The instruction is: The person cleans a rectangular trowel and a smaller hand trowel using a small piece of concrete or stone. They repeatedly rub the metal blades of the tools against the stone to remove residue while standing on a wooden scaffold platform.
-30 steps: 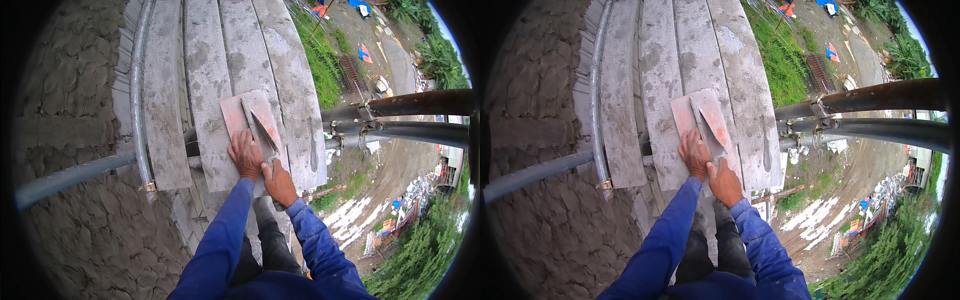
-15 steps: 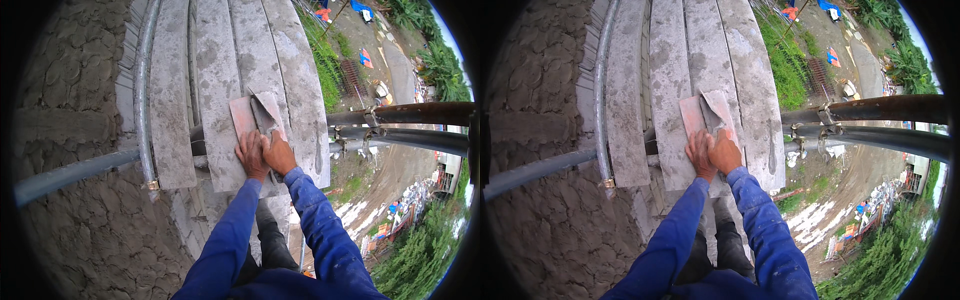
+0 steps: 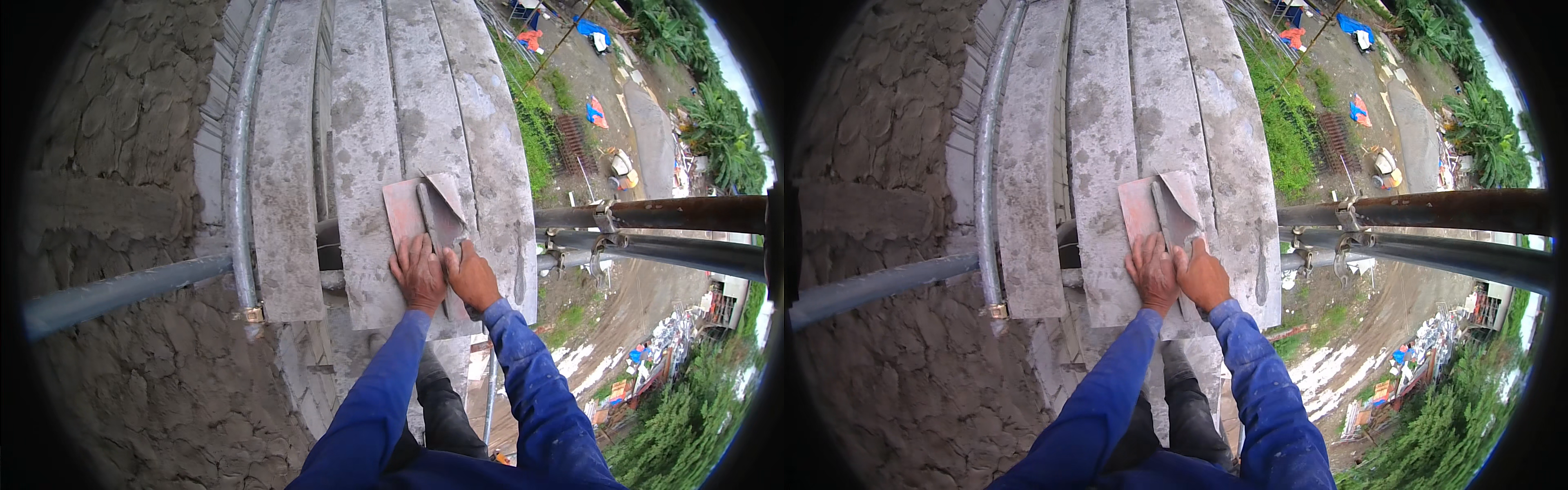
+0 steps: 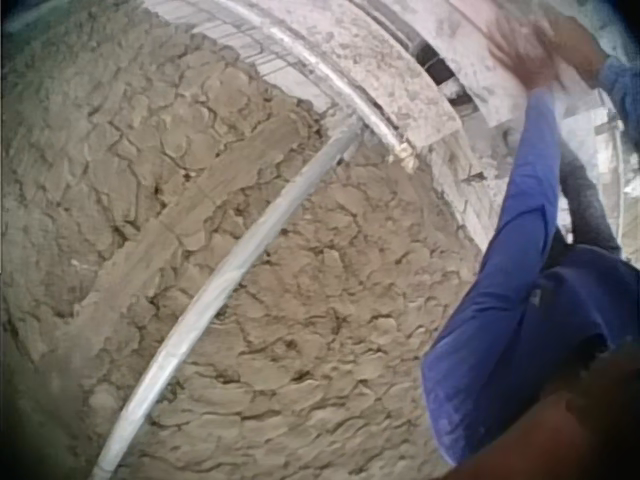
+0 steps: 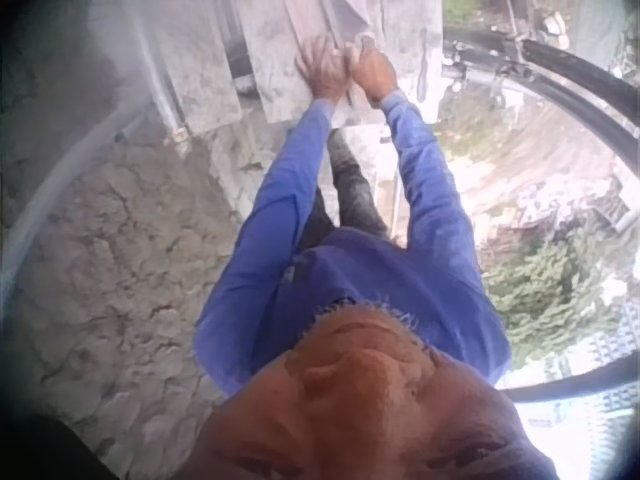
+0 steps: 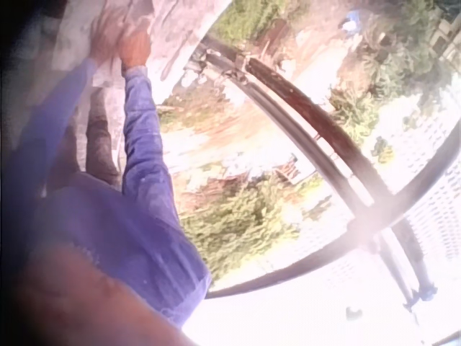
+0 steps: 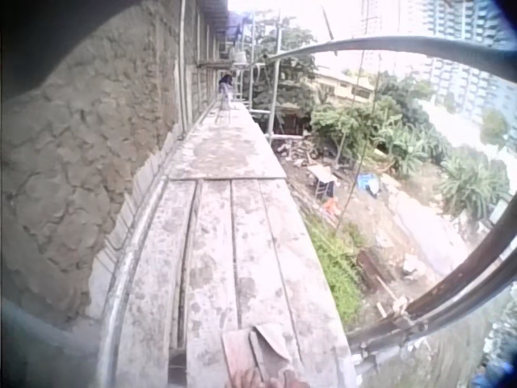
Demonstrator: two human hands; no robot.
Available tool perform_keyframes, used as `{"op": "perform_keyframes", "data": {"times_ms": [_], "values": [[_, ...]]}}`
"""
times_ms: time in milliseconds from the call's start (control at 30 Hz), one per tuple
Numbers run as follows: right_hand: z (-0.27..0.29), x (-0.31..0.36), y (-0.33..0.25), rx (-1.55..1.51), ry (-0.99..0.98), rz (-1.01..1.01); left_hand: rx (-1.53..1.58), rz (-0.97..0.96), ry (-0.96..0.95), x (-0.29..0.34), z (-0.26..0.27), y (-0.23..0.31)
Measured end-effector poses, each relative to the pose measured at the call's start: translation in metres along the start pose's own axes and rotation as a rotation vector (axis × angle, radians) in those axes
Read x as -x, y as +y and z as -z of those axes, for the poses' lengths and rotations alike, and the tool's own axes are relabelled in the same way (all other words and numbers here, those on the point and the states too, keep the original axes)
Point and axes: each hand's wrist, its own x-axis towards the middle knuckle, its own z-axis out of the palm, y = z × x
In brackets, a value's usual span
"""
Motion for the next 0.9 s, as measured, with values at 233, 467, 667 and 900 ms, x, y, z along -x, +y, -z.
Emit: {"op": "perform_keyframes", "data": {"times_ms": [233,467,667,900], "values": [[-0.005,0.029,0.004,-0.095,-0.016,0.009,-0.078,-0.061,0.002,0.004,0.007,0.0],[0.007,-0.021,0.0,0.01,-0.064,0.023,0.042,0.039,-0.027,0.003,0.001,0.005],[0.024,-0.049,-0.006,0.043,0.019,0.039,0.068,0.046,-0.038,0.001,0.004,0.016],[0.017,-0.006,0.02,0.014,-0.098,0.039,0.013,0.062,-0.037,-0.003,0.009,0.007]]}}
